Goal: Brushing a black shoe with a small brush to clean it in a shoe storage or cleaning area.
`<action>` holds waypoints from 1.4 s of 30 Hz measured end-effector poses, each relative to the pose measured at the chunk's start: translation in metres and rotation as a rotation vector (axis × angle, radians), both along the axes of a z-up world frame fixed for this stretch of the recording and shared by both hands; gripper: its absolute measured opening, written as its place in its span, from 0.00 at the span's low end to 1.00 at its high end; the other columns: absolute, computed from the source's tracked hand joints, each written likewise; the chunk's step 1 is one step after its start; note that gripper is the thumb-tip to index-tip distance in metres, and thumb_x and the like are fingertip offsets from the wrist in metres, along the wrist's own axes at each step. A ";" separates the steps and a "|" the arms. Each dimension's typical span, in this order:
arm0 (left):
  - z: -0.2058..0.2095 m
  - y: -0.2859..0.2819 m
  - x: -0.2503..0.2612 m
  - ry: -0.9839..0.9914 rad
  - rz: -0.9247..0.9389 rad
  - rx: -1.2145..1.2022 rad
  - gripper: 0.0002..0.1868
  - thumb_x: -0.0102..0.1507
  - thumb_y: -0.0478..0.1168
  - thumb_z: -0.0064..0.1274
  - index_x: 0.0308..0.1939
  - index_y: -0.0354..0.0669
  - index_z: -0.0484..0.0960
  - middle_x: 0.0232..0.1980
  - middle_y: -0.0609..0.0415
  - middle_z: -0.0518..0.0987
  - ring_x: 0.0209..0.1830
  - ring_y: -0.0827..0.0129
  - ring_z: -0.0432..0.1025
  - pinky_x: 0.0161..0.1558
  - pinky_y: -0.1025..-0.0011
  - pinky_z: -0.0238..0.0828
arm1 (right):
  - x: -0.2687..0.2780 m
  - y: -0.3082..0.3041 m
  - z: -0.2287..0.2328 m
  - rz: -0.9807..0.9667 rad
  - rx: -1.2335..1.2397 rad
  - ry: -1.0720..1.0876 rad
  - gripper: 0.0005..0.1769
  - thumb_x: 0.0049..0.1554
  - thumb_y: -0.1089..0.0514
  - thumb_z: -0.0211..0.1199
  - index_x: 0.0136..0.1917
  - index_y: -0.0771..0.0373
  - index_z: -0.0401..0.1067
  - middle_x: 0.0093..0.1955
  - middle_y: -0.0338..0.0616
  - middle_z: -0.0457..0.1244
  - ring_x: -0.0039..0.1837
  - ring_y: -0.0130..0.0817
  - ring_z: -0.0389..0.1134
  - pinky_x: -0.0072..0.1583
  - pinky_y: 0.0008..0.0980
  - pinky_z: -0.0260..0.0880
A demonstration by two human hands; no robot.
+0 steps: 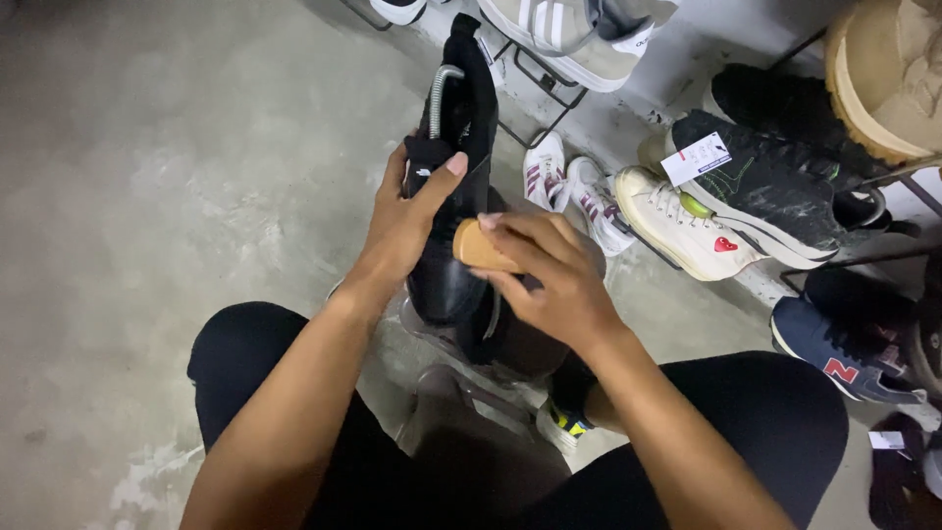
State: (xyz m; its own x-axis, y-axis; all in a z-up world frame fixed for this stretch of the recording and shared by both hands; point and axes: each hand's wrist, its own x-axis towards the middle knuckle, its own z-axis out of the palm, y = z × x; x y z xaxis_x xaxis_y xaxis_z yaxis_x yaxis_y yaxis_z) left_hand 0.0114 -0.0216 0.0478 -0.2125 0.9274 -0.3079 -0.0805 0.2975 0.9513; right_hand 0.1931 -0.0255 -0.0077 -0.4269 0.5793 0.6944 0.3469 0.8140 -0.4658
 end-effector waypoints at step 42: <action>-0.009 0.008 0.013 -0.176 0.372 0.103 0.68 0.57 0.57 0.67 0.79 0.51 0.25 0.75 0.28 0.52 0.75 0.39 0.55 0.70 0.45 0.57 | -0.023 -0.001 -0.029 -0.303 0.102 0.023 0.32 0.47 0.59 0.81 0.65 0.58 0.77 0.49 0.49 0.67 0.50 0.50 0.70 0.49 0.42 0.73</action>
